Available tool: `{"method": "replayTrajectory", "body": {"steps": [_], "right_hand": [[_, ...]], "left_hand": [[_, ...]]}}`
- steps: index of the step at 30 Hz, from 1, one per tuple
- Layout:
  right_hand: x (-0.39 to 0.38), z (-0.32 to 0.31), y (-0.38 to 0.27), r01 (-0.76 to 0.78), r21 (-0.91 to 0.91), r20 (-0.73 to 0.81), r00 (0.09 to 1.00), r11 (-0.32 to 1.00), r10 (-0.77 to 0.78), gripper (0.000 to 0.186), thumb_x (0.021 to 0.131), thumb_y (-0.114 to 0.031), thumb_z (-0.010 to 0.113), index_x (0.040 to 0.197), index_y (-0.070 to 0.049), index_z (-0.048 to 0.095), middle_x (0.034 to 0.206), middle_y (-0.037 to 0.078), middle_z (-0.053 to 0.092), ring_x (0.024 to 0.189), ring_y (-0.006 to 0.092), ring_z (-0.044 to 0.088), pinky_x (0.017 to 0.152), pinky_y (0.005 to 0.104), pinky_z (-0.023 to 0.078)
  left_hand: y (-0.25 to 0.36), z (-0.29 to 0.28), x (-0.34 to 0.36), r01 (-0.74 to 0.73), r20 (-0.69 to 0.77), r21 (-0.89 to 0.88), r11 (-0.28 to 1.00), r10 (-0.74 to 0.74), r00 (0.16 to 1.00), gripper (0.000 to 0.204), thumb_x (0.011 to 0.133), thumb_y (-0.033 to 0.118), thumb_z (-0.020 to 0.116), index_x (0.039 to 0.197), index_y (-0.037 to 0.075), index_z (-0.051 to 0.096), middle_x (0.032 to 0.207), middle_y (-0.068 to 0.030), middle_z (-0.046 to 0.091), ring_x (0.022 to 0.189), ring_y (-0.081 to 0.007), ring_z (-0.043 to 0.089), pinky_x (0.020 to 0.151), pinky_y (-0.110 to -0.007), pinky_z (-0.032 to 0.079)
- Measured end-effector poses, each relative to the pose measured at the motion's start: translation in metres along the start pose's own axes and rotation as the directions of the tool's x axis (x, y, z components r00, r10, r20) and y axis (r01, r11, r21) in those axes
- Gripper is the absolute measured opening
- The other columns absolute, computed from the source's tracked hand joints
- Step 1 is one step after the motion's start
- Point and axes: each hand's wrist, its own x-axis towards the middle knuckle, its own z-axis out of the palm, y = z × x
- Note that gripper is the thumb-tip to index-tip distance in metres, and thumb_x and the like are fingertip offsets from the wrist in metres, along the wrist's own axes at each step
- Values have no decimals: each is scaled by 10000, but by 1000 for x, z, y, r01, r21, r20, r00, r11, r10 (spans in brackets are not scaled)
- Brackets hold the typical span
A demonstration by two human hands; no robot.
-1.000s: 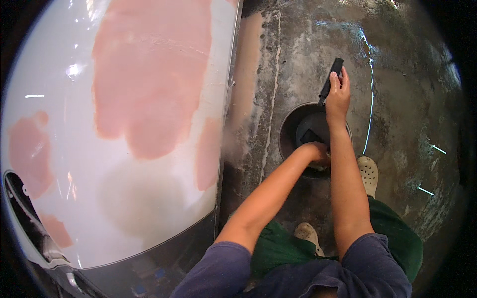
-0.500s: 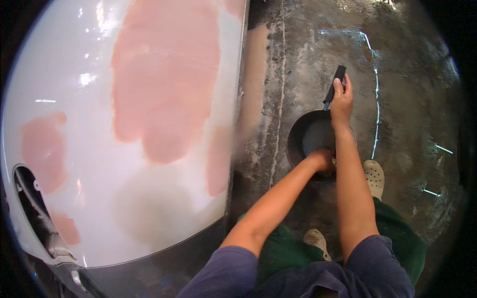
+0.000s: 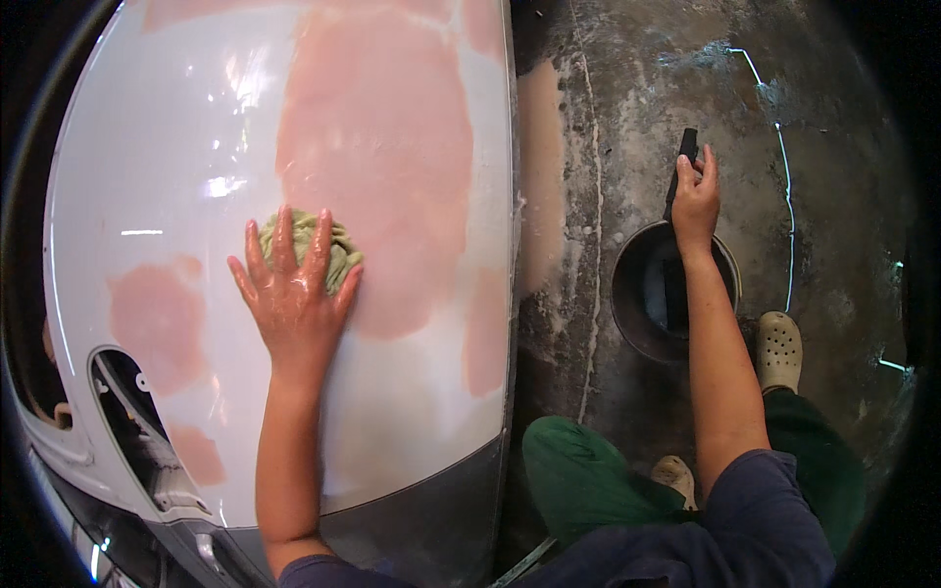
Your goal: The person sands a pink primer patch on the white hood of a car using a sanding block and a cloth. They repeatedly dip the sanding block and cloth into a bucket of water and wipe the surface while sitting on a small stool.
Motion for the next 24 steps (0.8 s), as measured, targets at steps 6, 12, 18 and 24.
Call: {"method": "replayTrajectory", "body": {"steps": [6,12,18,24], "right_hand": [[-2,0,0,7,-65,-25,1000,998,-8,653,1061,-414,615,1549,1,484,1380,240,640,1193,375,661,1005,453,526],[-4,7,-5,43,-70,-8,999,997,-44,658,1053,-421,608,1530,16,492,1443,274,602,1321,423,596,1087,487,487],[2,4,2,-6,-97,-42,999,995,2,688,1048,-443,625,1559,-7,475,1362,240,648,1132,348,698,971,445,540],[8,5,0,-62,-37,-26,998,997,61,709,1036,-461,618,1544,13,477,1402,264,629,1229,402,652,1024,465,514]], "left_hand": [[2,65,118,-230,-168,-54,972,218,961,436,770,180,838,1192,209,729,1335,-61,678,1346,-347,577,1123,-513,452],[-4,100,230,-142,-129,-49,989,135,982,183,857,228,754,1032,175,748,1188,7,719,1211,-282,646,1069,-465,487],[35,85,121,-266,-53,-243,933,261,964,184,768,119,772,940,163,723,1129,-31,721,1180,-277,668,1014,-445,519],[142,92,-37,-202,47,-570,797,277,960,294,696,105,824,980,146,760,1161,-82,723,1136,-312,665,996,-458,517]]}}
